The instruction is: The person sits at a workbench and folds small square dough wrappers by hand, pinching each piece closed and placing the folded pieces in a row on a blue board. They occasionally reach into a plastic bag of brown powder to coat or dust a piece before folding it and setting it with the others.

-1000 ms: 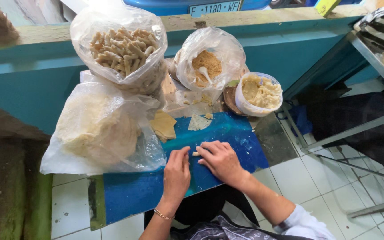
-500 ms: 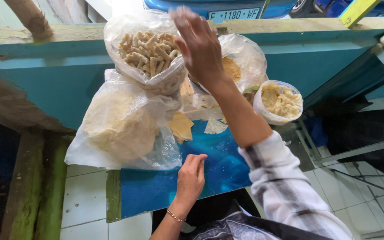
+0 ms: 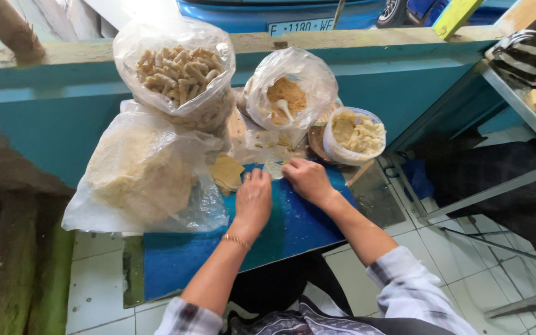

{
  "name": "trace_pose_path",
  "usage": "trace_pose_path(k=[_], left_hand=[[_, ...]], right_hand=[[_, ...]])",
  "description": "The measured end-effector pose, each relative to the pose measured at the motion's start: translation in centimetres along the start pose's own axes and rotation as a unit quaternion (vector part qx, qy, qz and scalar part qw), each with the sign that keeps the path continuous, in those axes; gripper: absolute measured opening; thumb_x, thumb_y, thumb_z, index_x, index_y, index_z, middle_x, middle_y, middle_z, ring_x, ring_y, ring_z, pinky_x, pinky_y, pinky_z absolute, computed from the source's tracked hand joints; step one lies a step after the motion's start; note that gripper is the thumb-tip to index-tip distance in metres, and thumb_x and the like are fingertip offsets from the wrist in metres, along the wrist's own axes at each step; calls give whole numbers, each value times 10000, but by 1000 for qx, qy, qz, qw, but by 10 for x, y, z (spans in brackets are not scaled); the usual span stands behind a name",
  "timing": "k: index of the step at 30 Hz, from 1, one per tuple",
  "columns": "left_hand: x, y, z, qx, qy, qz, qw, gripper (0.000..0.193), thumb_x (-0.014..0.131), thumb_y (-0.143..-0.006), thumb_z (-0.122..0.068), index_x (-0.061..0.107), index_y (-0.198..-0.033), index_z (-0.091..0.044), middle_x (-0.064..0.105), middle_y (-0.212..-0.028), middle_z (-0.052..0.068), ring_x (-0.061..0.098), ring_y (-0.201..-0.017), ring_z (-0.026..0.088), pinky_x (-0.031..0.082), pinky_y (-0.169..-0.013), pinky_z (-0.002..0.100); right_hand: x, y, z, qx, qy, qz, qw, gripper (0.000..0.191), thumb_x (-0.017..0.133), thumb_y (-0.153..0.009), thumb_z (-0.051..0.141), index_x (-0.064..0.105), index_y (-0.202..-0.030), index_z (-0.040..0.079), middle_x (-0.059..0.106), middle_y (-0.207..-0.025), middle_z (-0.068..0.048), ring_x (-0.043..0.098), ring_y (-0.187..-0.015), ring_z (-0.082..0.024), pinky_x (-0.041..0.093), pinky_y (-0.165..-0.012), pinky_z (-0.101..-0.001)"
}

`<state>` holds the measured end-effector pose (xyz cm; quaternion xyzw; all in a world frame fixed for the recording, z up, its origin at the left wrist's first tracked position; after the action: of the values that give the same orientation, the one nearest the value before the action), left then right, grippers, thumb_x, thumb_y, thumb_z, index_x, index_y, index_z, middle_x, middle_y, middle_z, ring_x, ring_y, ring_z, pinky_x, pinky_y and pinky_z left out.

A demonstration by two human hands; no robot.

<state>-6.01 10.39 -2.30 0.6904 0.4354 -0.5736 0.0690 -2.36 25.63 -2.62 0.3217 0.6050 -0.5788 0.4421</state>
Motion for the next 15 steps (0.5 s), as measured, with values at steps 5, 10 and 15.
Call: trace_pose_path(k=[5,10,15], left_hand=[[20,-20,10,9,28,-20,999,162,723,-827,-134,637,-944,-63,630,-1032,143,631,-1040,361,554,-798,472],[17,-30,21,24,19,-68,997,265,708,-766,-192,639,-975,-42,638,-999,159,634,-959,372,524,-744,498],[11,-38,31,25,-1,-65,998,71,601,-911,-87,648,-964,-96,658,-955,107,651,-935,328,526,-792,487]], right_hand=[[6,-16,-14,-23,-66,-4,998,138,654,-908,216,635,-908,79,642,-932,-133,686,-879,-353,554,-736,-459],[5,-41,-29,46,-155,42,986,175,650,-921,255,634,-951,84,658,-973,-123,693,-869,-353,551,-762,-478],[-9,-57,-19,13,-144,35,989,159,650,-929,242,633,-956,87,659,-971,-115,691,-862,-350,556,-755,-470]])
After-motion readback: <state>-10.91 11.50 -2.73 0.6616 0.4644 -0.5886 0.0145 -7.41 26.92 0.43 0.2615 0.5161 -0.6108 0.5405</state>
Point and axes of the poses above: each hand's wrist, its own y-axis away from the middle knuckle, its own x-axis out of the palm, z = x × y, the point moved 5 cm from there along -y, towards the middle knuckle
